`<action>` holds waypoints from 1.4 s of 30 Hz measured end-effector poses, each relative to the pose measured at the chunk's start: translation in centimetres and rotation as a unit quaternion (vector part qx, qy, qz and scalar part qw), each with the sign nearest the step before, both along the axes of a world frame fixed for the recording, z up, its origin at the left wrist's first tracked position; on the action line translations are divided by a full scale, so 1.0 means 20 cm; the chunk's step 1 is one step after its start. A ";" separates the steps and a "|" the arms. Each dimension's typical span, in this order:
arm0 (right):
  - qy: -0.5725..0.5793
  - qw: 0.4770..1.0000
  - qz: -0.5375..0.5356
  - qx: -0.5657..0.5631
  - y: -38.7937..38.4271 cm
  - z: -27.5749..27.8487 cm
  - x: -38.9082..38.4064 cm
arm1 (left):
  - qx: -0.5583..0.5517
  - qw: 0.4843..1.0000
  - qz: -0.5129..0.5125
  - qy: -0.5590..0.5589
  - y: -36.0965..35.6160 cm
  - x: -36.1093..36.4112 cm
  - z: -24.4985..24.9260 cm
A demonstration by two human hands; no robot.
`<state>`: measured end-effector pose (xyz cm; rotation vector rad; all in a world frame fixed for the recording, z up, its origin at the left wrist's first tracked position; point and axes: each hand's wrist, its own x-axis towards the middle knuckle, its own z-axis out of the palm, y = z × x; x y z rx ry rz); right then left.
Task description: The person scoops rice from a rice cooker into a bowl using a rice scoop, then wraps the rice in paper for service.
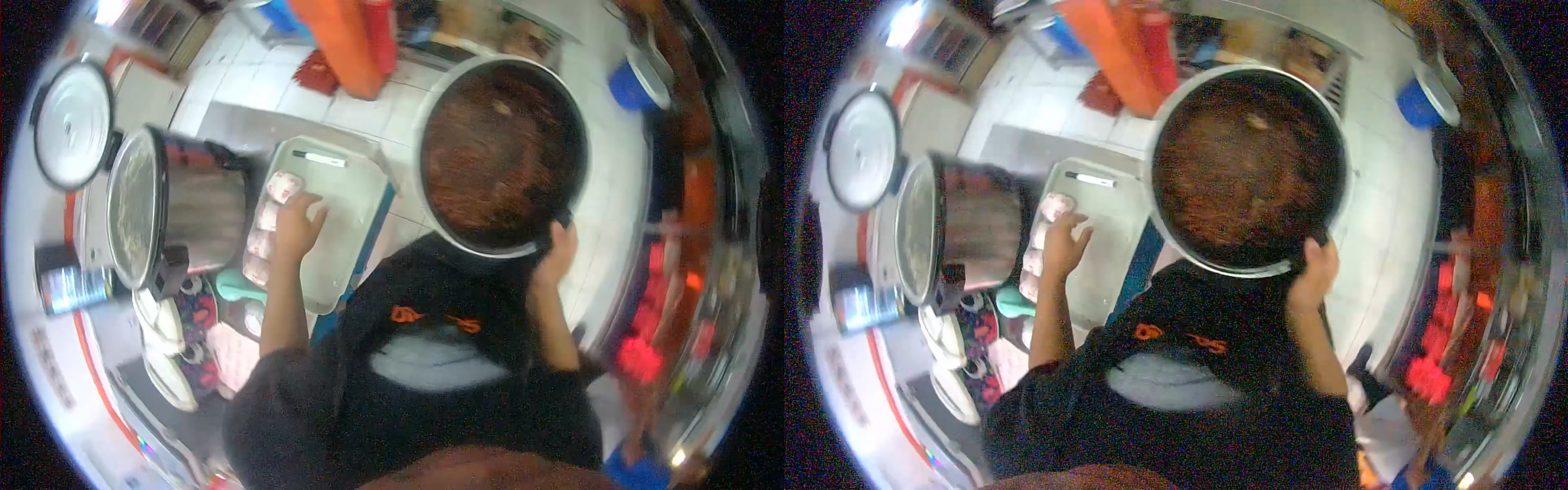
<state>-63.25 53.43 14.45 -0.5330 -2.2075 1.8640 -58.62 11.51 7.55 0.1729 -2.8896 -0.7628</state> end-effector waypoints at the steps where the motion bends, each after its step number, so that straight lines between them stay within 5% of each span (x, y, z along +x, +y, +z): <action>1: 0.030 0.990 -0.020 -0.136 0.00 -0.02 -0.09 | 0.001 0.999 0.035 0.001 -0.02 -0.05 -0.01; 8: 0.039 0.987 0.061 0.147 0.29 -0.24 -0.79 | -0.042 0.945 0.283 0.155 -0.12 -0.38 -0.15; 9: 0.016 0.997 0.066 0.032 0.34 -0.27 -0.93 | -0.054 0.935 0.304 0.176 -0.13 -0.45 -0.15; 12: -0.016 0.995 0.098 0.027 0.15 -0.17 -1.30 | -0.031 0.921 0.317 0.222 -0.11 -0.69 -0.25; 14: -0.028 0.959 0.219 0.177 0.26 -0.26 -1.53 | -0.027 0.935 0.280 0.218 -0.07 -0.90 -0.29; 15: -0.126 0.981 0.141 0.047 -0.06 -0.07 -1.57 | -0.001 0.940 0.275 0.202 -0.04 -1.00 -0.26; 16: -0.131 0.978 0.150 0.054 -0.14 -0.06 -1.64 | 0.002 0.938 0.285 0.197 0.00 -1.07 -0.25; 20: -0.060 0.942 0.318 -0.091 -0.47 -0.09 -1.95 | 0.056 0.944 0.245 0.211 0.01 -1.28 -0.16; 25: -0.048 0.884 0.465 0.017 -0.93 -0.19 -2.38 | 0.000 0.907 0.382 0.177 -0.14 -1.25 -0.22; 31: -0.006 0.787 0.617 -0.017 -1.65 -0.31 -2.81 | -0.073 0.745 0.641 0.169 -0.05 -1.02 -0.07; 36: 0.053 0.715 0.697 0.015 -2.27 -0.34 -2.88 | -0.139 0.651 0.721 0.194 0.18 -1.07 -0.08; 38: 0.097 0.687 0.719 0.041 -2.50 -0.28 -2.84 | -0.083 0.611 0.771 0.158 0.19 -1.15 -0.09; 42: 0.148 0.663 0.734 0.025 -3.04 -0.25 -2.79 | -0.044 0.595 0.788 0.152 -0.06 -1.21 -0.32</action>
